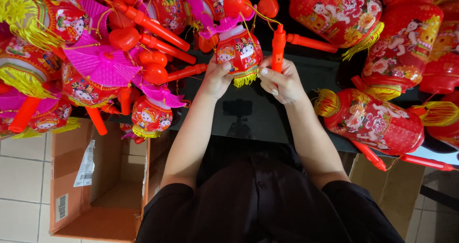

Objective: Assembling small decorative lanterns by inserting electronic components and attaching plastic handles.

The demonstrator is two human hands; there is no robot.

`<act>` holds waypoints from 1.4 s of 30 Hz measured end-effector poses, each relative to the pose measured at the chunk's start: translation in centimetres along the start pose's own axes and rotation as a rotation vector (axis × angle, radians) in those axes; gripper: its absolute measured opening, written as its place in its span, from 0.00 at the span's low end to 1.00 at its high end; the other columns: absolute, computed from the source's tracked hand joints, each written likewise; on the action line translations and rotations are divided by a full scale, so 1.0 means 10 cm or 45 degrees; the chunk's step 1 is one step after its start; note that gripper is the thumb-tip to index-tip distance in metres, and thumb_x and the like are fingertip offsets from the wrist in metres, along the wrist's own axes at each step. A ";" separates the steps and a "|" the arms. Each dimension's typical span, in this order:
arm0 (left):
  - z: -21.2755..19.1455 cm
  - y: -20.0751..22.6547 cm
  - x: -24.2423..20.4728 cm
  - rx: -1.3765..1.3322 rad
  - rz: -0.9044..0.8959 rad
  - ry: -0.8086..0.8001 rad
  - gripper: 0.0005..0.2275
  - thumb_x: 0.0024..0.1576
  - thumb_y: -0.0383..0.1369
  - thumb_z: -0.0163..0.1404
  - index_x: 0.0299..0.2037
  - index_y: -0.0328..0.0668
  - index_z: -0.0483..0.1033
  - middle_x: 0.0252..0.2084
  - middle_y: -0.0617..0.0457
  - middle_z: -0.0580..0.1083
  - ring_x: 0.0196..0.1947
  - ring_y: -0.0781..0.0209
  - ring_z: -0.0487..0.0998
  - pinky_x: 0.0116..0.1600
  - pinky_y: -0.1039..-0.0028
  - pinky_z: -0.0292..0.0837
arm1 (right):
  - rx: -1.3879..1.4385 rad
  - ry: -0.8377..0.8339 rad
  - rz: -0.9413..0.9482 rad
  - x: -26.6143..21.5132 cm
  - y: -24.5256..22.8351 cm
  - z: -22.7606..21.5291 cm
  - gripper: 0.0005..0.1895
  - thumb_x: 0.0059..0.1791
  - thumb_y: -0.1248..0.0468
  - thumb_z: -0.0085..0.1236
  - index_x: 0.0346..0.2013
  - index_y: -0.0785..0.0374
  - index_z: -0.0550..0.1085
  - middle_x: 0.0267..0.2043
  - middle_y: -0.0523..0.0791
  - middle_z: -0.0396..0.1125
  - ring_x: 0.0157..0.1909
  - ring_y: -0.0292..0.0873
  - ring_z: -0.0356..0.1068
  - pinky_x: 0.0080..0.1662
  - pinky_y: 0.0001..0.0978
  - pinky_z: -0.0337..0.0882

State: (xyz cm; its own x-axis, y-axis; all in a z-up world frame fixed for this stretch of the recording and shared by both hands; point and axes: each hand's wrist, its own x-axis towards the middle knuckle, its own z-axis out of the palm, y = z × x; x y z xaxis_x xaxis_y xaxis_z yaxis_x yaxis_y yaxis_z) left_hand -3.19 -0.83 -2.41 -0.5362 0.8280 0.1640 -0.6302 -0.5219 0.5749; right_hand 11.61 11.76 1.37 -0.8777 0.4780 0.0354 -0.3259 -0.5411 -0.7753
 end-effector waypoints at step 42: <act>0.00 -0.10 0.02 0.145 0.118 -0.052 0.26 0.55 0.29 0.65 0.61 0.42 0.66 0.54 0.45 0.75 0.54 0.54 0.78 0.57 0.59 0.77 | 0.023 -0.056 -0.165 0.06 0.04 -0.07 0.12 0.52 0.65 0.56 0.42 0.73 0.66 0.31 0.58 0.65 0.10 0.30 0.56 0.14 0.21 0.56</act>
State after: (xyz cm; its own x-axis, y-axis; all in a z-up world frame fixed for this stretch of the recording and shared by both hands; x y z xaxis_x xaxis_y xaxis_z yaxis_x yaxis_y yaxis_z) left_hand -2.65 -0.15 -2.98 -0.5642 0.7863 0.2520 -0.5099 -0.5719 0.6426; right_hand 11.25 12.33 0.63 -0.8424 0.5137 0.1623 -0.4432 -0.4894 -0.7511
